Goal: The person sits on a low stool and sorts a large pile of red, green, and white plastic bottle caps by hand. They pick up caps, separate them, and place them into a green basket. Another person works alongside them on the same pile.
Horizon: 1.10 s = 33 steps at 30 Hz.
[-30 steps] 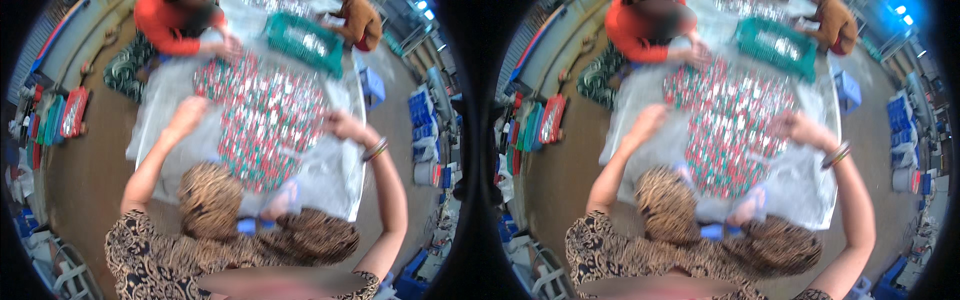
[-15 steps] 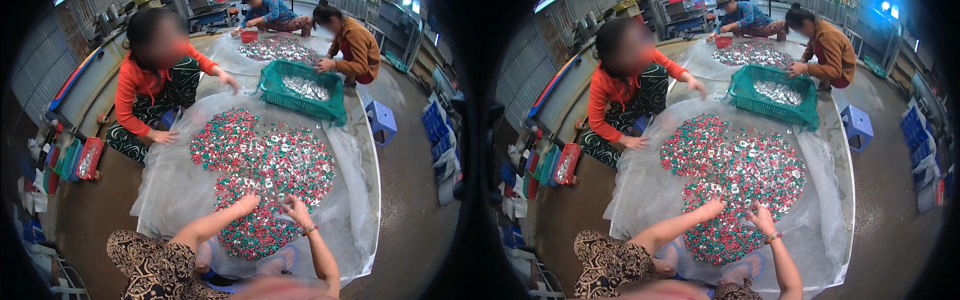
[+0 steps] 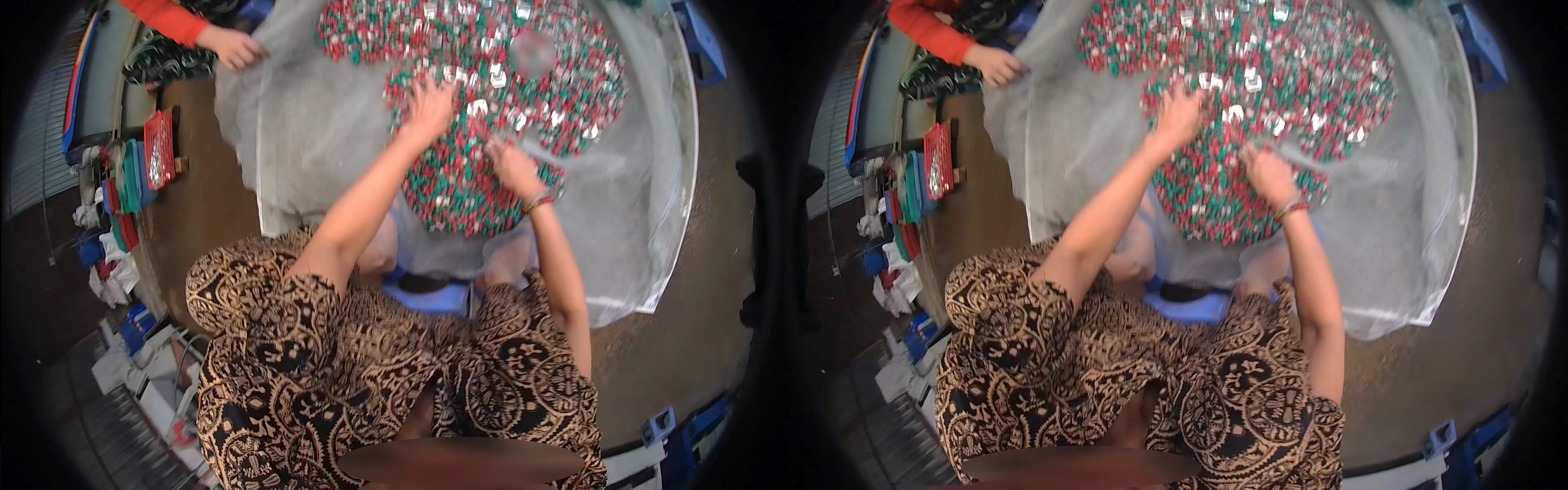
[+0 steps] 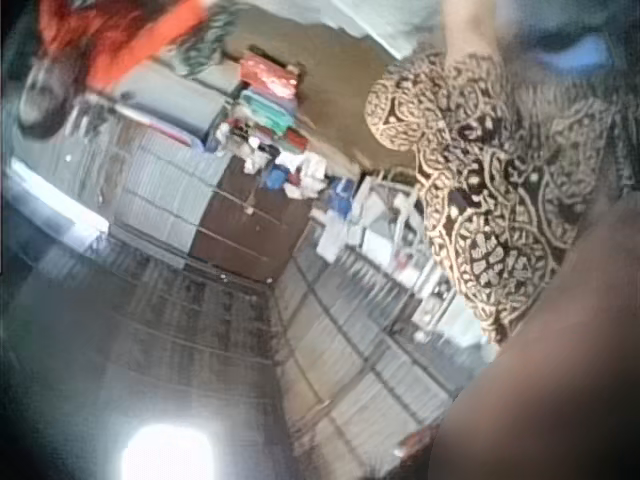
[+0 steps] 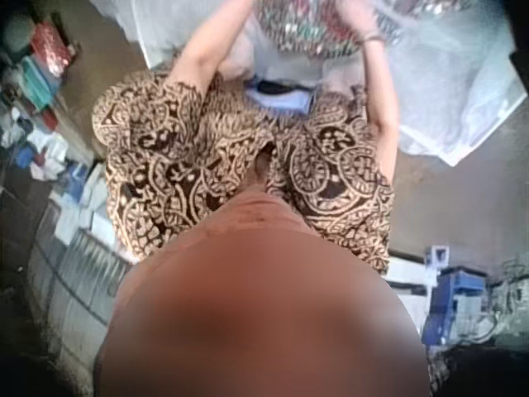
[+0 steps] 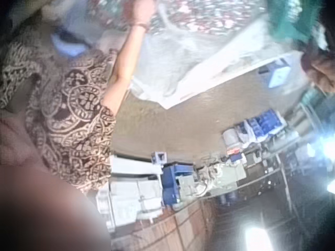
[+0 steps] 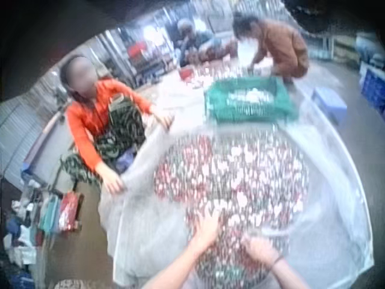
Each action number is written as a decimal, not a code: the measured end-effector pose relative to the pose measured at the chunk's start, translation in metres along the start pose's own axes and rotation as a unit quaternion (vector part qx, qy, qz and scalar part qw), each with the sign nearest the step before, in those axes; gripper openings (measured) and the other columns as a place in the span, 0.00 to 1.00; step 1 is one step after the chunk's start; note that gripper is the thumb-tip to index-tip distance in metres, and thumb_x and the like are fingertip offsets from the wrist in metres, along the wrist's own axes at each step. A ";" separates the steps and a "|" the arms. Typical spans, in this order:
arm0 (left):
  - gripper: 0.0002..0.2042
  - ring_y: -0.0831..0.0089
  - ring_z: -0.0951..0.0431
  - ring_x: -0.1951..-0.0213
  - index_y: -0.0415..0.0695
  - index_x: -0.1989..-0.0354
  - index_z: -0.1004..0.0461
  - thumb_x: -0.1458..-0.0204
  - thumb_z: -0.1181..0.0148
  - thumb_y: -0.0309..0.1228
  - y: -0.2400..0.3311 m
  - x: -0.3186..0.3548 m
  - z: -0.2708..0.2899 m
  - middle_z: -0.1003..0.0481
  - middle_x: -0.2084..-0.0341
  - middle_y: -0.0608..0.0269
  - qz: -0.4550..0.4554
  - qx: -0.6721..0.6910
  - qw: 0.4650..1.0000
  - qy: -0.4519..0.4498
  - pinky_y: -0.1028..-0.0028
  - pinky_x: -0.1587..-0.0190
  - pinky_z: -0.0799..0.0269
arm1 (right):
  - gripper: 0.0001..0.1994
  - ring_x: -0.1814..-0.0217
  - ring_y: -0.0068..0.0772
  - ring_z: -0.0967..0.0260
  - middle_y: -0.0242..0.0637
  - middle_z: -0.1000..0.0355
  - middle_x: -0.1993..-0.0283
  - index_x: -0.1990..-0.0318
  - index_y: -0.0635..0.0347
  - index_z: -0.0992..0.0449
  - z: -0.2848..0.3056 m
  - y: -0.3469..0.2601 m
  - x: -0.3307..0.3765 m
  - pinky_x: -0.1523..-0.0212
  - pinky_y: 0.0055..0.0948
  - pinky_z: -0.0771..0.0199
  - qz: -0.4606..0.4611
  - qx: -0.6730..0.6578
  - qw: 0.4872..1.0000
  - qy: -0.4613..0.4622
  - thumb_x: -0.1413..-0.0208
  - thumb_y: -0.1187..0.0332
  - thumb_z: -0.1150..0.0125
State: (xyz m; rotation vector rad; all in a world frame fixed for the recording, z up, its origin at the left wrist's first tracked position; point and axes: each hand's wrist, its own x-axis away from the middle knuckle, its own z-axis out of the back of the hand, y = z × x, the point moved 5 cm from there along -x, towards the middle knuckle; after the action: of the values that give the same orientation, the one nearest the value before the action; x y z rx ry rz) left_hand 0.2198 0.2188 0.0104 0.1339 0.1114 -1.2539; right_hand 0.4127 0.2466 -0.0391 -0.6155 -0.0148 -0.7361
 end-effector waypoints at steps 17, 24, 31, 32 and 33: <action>0.17 0.49 0.28 0.58 0.38 0.54 0.35 0.55 0.43 0.25 0.083 -0.002 -0.029 0.28 0.69 0.43 -0.146 0.249 0.923 -0.254 0.56 0.56 0.32 | 0.17 0.74 0.20 0.30 0.32 0.27 0.70 0.46 0.60 0.30 0.083 0.064 0.025 0.81 0.18 0.33 -0.211 -0.718 0.655 0.104 0.43 0.74 0.50; 0.13 0.68 0.25 0.67 0.36 0.61 0.29 0.45 0.52 0.34 -0.004 -0.028 -0.009 0.27 0.70 0.55 0.058 0.424 0.858 -0.283 0.69 0.63 0.27 | 0.15 0.62 0.49 0.27 0.47 0.29 0.60 0.52 0.59 0.35 0.042 0.042 -0.030 0.65 0.42 0.25 -0.090 0.031 0.993 0.069 0.46 0.67 0.47; 0.24 0.48 0.26 0.61 0.33 0.59 0.29 0.45 0.58 0.46 -0.038 -0.080 -0.021 0.26 0.64 0.40 0.257 0.327 0.883 -0.218 0.56 0.58 0.31 | 0.12 0.63 0.55 0.30 0.50 0.30 0.62 0.59 0.60 0.34 0.044 0.002 -0.005 0.65 0.48 0.31 -0.068 -0.092 0.990 0.078 0.45 0.62 0.46; 0.27 0.43 0.27 0.56 0.33 0.58 0.29 0.45 0.57 0.50 -0.035 -0.083 -0.024 0.27 0.61 0.36 0.246 0.237 0.914 -0.220 0.52 0.53 0.33 | 0.13 0.63 0.56 0.30 0.51 0.30 0.65 0.62 0.62 0.33 0.049 0.006 -0.004 0.65 0.48 0.32 -0.101 -0.131 0.983 0.082 0.44 0.60 0.46; 0.28 0.43 0.27 0.54 0.32 0.62 0.27 0.46 0.53 0.52 -0.027 -0.082 -0.032 0.27 0.62 0.35 0.213 0.191 0.923 -0.258 0.53 0.53 0.32 | 0.15 0.63 0.57 0.31 0.53 0.30 0.67 0.65 0.64 0.32 0.054 0.012 -0.002 0.64 0.49 0.33 -0.140 -0.172 0.972 0.074 0.43 0.57 0.47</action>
State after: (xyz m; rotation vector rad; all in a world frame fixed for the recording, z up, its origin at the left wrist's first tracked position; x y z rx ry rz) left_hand 0.1691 0.2925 -0.0091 0.1499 -0.5974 -0.8271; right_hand 0.4298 0.2834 -0.0014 -0.8985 0.1691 -1.0696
